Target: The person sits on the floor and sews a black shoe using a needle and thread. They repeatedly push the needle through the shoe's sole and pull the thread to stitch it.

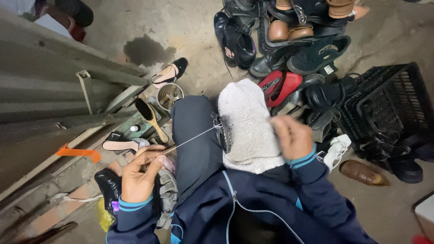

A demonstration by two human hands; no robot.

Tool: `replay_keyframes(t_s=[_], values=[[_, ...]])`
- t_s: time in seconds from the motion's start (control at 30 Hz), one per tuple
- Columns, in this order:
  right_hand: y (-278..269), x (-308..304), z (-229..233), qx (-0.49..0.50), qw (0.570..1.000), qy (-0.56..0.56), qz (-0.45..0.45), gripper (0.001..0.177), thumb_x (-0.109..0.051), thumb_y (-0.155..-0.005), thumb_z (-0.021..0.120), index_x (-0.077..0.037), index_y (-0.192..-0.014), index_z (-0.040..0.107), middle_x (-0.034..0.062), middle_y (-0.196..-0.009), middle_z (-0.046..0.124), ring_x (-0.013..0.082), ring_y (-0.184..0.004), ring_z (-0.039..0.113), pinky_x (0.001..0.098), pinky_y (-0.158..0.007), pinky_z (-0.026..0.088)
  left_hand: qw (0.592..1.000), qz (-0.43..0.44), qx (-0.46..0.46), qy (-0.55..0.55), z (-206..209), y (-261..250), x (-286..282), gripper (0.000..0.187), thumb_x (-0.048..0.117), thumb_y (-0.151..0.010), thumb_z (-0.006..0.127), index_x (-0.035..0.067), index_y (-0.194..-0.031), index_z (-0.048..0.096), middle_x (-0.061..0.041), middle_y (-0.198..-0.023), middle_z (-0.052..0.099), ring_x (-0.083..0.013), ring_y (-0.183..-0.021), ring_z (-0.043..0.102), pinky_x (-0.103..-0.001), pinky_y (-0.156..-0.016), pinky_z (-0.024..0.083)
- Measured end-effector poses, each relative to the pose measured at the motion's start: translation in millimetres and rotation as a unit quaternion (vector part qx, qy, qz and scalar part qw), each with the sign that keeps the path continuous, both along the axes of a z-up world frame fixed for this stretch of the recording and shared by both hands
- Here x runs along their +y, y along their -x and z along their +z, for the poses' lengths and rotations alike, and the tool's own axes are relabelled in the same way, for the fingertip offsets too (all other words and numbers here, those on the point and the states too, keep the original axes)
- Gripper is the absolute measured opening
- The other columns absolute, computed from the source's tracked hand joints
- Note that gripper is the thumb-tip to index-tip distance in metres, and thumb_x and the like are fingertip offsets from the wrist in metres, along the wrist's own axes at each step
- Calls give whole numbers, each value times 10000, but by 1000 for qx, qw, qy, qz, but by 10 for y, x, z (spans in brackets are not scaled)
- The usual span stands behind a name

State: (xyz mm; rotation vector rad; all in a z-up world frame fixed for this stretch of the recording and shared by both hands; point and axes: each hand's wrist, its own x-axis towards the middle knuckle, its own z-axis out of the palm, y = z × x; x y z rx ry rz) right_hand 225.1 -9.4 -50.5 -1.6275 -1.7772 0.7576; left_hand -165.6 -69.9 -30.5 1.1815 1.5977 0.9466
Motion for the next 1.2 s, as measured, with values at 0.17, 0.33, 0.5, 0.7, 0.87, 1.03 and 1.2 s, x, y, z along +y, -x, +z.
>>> replay_keyframes(t_s=[0.17, 0.33, 0.5, 0.7, 0.87, 1.03, 1.2], values=[[-102, 64, -73, -186, 978, -86, -29, 175, -241, -1049, 658, -106, -1105, 754, 94, -1034, 717, 341, -972, 637, 439, -890, 506, 969, 3, 238, -71, -80, -312, 165, 251, 175, -920, 741, 35, -1127, 752, -145, -1252, 665, -340, -1043, 685, -463, -876, 548], [551, 93, 308, -67, 983, -161, 59, 208, -195, -983, 693, -85, -1151, 747, 124, -1223, 713, 366, -1103, 665, 471, -984, 525, 966, -65, 143, -204, 60, -976, 456, 385, 61, -849, 784, 0, -1221, 703, -226, -1222, 684, -458, -988, 712, -495, -785, 595], [750, 119, 185, -51, 972, -193, 126, 125, -149, -976, 704, -42, -918, 733, 193, -1310, 660, 465, -1290, 540, 557, -1108, 410, 979, -84, 55, -179, 3, -1199, 501, 103, 72, -904, 740, 75, -1002, 771, -89, -998, 768, -342, -812, 774, -385, -660, 616], [696, 102, 436, 325, 932, -12, 160, 262, -126, -986, 583, 17, -790, 680, 202, -1075, 687, 366, -1007, 595, 451, -860, 443, 988, -64, -93, -109, -239, -1211, 416, 145, 30, -994, 591, 30, -1037, 730, -87, -707, 726, -188, -516, 682, -309, -467, 542], [653, 98, 310, 356, 922, 32, 152, 267, -154, -865, 691, 15, -1072, 684, 194, -980, 688, 218, -601, 621, 308, -500, 493, 989, -67, -73, -105, -268, -1274, 413, 120, 19, -955, 657, 37, -1047, 732, -95, -601, 684, -166, -499, 622, -290, -485, 504], [694, 19, 130, -66, 983, 5, 173, 687, -564, -744, 849, -23, -1104, 629, 171, -952, 643, 344, -789, 680, 471, -608, 549, 989, -76, -63, -109, -179, -1326, 438, 134, 2, -932, 670, 55, -1034, 740, -80, -551, 653, -173, -486, 623, -291, -485, 510], [649, -16, 7, -15, 978, -130, 160, 482, -455, -893, 775, -191, -670, 441, 13, -594, 474, 294, -577, 600, 392, -495, 485, 983, -107, -12, -150, 20, -1401, 537, 104, -4, -941, 630, 22, -1010, 703, -112, -543, 603, -360, -524, 669, -401, -524, 562]])
